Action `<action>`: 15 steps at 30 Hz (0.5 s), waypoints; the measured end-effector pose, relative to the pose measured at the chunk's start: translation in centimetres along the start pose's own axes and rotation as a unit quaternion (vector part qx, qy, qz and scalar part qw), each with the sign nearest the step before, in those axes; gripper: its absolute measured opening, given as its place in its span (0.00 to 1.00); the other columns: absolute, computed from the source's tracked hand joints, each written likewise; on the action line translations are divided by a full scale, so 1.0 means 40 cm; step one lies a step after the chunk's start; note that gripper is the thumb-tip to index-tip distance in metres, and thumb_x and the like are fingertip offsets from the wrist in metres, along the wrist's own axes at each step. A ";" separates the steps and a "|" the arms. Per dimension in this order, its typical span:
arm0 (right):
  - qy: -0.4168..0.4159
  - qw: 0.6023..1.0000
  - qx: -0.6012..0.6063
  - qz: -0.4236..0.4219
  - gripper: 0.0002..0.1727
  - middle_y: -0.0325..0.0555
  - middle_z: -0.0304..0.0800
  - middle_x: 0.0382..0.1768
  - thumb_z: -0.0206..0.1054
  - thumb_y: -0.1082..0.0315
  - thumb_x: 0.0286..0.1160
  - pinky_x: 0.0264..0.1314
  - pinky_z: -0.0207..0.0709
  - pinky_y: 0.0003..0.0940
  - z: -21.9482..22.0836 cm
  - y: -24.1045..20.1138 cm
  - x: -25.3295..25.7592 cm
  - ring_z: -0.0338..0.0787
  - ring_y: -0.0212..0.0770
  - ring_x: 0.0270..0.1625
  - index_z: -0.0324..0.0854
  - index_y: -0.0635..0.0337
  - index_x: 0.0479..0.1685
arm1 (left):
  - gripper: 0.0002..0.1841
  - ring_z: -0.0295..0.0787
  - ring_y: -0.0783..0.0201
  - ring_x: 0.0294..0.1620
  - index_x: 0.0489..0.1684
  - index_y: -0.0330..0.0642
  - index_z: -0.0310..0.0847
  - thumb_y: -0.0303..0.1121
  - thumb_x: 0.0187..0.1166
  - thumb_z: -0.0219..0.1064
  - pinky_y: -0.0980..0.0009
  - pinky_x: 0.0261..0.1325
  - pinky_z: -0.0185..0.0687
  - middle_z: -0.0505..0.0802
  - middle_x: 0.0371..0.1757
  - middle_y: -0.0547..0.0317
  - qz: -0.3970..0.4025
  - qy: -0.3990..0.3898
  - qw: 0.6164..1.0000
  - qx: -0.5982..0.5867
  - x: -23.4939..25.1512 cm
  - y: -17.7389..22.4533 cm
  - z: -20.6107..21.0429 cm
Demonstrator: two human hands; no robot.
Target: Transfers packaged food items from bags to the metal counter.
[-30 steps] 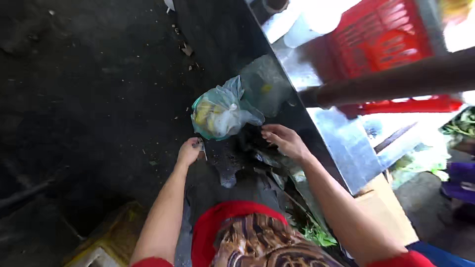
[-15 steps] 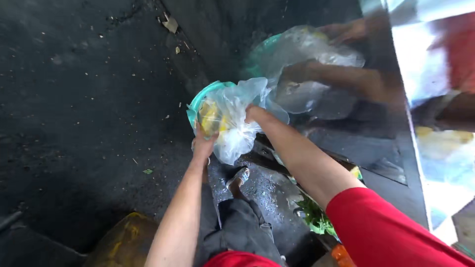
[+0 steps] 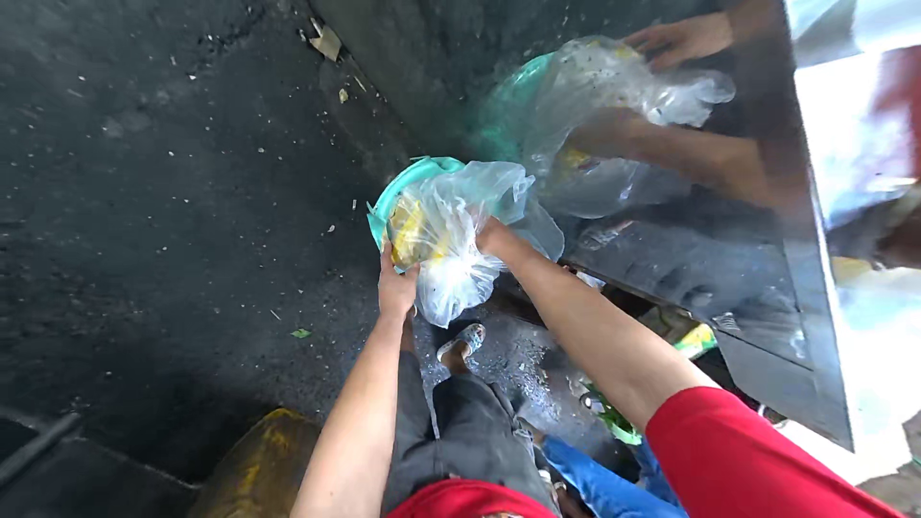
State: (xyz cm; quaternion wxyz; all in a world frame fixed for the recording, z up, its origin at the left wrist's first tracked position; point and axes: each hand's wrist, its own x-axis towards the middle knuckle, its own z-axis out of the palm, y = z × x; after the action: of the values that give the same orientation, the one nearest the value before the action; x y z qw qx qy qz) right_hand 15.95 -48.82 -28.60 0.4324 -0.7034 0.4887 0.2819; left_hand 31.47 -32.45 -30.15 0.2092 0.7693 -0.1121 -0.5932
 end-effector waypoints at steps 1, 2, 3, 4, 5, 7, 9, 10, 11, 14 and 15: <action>-0.010 1.000 -0.009 -0.008 0.34 0.67 0.76 0.77 0.74 0.73 0.71 0.86 0.63 0.59 -0.004 -0.006 0.002 0.73 0.61 0.83 0.71 0.70 0.80 | 0.44 0.84 0.42 0.72 0.96 0.60 0.45 0.42 0.82 0.72 0.39 0.71 0.79 0.80 0.80 0.40 -0.002 -0.006 1.000 -0.001 0.002 0.001 -0.003; -0.024 0.999 -0.027 -0.013 0.33 0.68 0.76 0.78 0.72 0.73 0.73 0.86 0.62 0.59 -0.013 -0.018 0.004 0.72 0.62 0.83 0.70 0.71 0.80 | 0.43 0.86 0.42 0.68 0.95 0.59 0.48 0.42 0.82 0.72 0.40 0.69 0.81 0.82 0.77 0.40 -0.003 -0.013 1.000 -0.003 0.004 0.002 -0.007; -0.050 0.998 -0.044 -0.008 0.33 0.69 0.74 0.79 0.71 0.75 0.74 0.87 0.60 0.60 -0.030 -0.040 0.000 0.71 0.64 0.84 0.68 0.73 0.81 | 0.41 0.88 0.43 0.66 0.93 0.58 0.51 0.42 0.82 0.72 0.40 0.67 0.82 0.83 0.76 0.41 -0.001 -0.020 1.000 -0.005 0.006 0.001 -0.012; -0.071 0.996 -0.050 0.004 0.34 0.70 0.72 0.80 0.70 0.77 0.74 0.87 0.59 0.60 -0.044 -0.063 -0.006 0.69 0.65 0.85 0.67 0.74 0.82 | 0.39 0.88 0.43 0.66 0.92 0.57 0.53 0.43 0.82 0.71 0.41 0.68 0.82 0.83 0.76 0.41 0.002 -0.030 1.000 -0.005 0.008 -0.001 -0.018; -0.069 0.997 -0.036 0.015 0.33 0.70 0.74 0.79 0.70 0.79 0.73 0.86 0.61 0.60 -0.049 -0.080 -0.011 0.71 0.65 0.84 0.68 0.74 0.81 | 0.37 0.88 0.44 0.67 0.91 0.57 0.55 0.44 0.83 0.71 0.41 0.69 0.82 0.83 0.77 0.42 0.007 -0.040 0.999 -0.002 0.011 -0.002 -0.026; -0.051 0.998 0.019 0.029 0.30 0.69 0.76 0.77 0.69 0.80 0.74 0.85 0.64 0.59 -0.048 -0.102 -0.021 0.74 0.63 0.82 0.70 0.73 0.79 | 0.36 0.86 0.44 0.69 0.90 0.56 0.57 0.46 0.83 0.70 0.41 0.70 0.81 0.83 0.77 0.43 0.013 -0.056 0.998 -0.002 0.017 -0.001 -0.039; -0.046 0.993 0.101 0.045 0.26 0.69 0.77 0.76 0.64 0.81 0.79 0.85 0.64 0.54 -0.063 -0.127 -0.041 0.75 0.61 0.81 0.71 0.74 0.78 | 0.35 0.87 0.44 0.67 0.89 0.54 0.60 0.48 0.83 0.70 0.40 0.68 0.81 0.85 0.72 0.42 0.011 -0.060 0.998 -0.002 0.019 0.002 -0.047; -0.042 0.986 0.149 0.065 0.25 0.70 0.75 0.77 0.60 0.81 0.82 0.85 0.64 0.52 -0.075 -0.137 -0.051 0.74 0.60 0.81 0.70 0.74 0.79 | 0.35 0.87 0.44 0.67 0.88 0.54 0.60 0.48 0.83 0.70 0.40 0.68 0.81 0.86 0.71 0.41 0.008 -0.061 0.998 -0.001 0.020 0.006 -0.049; -0.023 0.976 0.203 0.078 0.23 0.69 0.75 0.77 0.56 0.78 0.87 0.85 0.64 0.49 -0.077 -0.134 -0.053 0.74 0.58 0.81 0.68 0.74 0.80 | 0.35 0.87 0.44 0.68 0.88 0.54 0.60 0.48 0.82 0.70 0.40 0.68 0.81 0.87 0.70 0.41 0.003 -0.061 0.998 0.002 0.022 0.010 -0.049; 0.015 0.973 0.221 0.059 0.24 0.65 0.75 0.79 0.50 0.67 0.94 0.86 0.65 0.45 -0.041 -0.081 0.020 0.75 0.54 0.83 0.69 0.72 0.81 | 0.34 0.88 0.44 0.66 0.86 0.52 0.62 0.44 0.82 0.71 0.42 0.67 0.82 0.87 0.70 0.40 0.005 -0.060 0.998 0.021 0.022 0.018 -0.049; -0.024 0.979 0.194 0.065 0.25 0.63 0.71 0.83 0.50 0.67 0.95 0.89 0.60 0.46 -0.064 -0.097 0.039 0.71 0.53 0.86 0.67 0.71 0.84 | 0.34 0.88 0.45 0.66 0.86 0.51 0.62 0.44 0.82 0.72 0.43 0.67 0.83 0.87 0.69 0.40 0.013 -0.061 0.998 0.031 0.021 0.020 -0.046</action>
State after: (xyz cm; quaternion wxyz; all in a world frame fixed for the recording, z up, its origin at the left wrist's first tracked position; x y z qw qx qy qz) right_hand 20.07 -51.19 -27.38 0.5529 -0.5663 0.5681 0.2257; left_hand 33.55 -33.16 -30.15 0.1854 0.7363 -0.1531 -0.6325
